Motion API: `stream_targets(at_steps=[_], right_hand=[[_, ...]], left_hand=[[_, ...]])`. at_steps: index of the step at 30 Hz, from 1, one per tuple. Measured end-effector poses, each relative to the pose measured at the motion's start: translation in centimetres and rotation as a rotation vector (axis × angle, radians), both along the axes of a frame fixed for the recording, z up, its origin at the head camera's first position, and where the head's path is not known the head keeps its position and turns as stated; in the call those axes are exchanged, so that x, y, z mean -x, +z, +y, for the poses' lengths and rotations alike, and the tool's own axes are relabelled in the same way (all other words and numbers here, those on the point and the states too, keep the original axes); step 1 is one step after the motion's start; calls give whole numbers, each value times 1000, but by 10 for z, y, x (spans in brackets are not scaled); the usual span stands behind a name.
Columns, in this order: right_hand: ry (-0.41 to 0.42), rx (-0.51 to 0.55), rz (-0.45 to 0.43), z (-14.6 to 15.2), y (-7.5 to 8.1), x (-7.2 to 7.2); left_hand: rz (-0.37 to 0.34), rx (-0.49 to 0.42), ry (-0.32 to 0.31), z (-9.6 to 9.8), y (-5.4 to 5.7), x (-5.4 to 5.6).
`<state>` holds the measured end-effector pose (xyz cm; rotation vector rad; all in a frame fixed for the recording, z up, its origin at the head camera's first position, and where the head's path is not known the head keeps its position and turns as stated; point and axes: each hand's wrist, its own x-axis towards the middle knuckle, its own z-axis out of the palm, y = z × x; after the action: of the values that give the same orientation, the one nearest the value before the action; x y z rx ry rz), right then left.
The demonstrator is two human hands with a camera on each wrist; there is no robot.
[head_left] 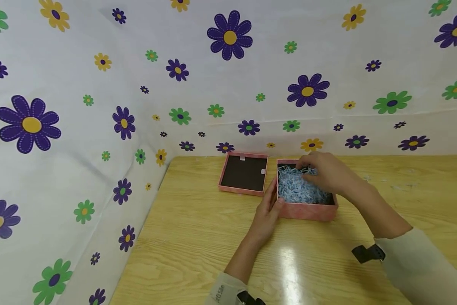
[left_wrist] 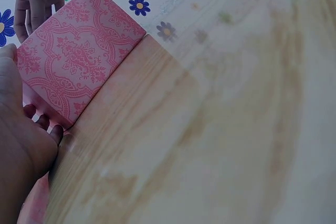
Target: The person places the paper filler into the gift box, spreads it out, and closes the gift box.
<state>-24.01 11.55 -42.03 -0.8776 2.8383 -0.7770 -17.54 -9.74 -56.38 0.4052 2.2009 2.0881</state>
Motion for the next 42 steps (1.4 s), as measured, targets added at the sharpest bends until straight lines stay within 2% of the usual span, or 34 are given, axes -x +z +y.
stream_targets(at_steps=[2, 7, 12, 20, 28, 30, 34, 38, 42], right_hand=[[26, -17, 7, 0, -4, -1], [92, -117, -37, -4, -25, -6], [70, -168, -54, -11, -38, -6], [36, -193, -52, -13, -42, -2], [46, -84, -14, 1, -19, -8], [32, -51, 1, 3, -11, -11], [-51, 6, 42, 5, 1, -20], [-136, 125, 44, -1, 2, -29], [-179, 275, -37, -19, -7, -39]], left_hand=[[1, -5, 1, -1, 0, 1], [-1, -19, -11, 1, -2, 1], [10, -35, -22, 3, -4, 1], [13, -40, -33, 7, -3, 1], [-23, -24, -39, 4, 3, 2], [-27, -27, -41, 1, 5, 3], [-12, -32, -14, -10, 12, 6], [26, -75, 31, -29, 22, 12], [66, -136, 104, -57, 34, 18]])
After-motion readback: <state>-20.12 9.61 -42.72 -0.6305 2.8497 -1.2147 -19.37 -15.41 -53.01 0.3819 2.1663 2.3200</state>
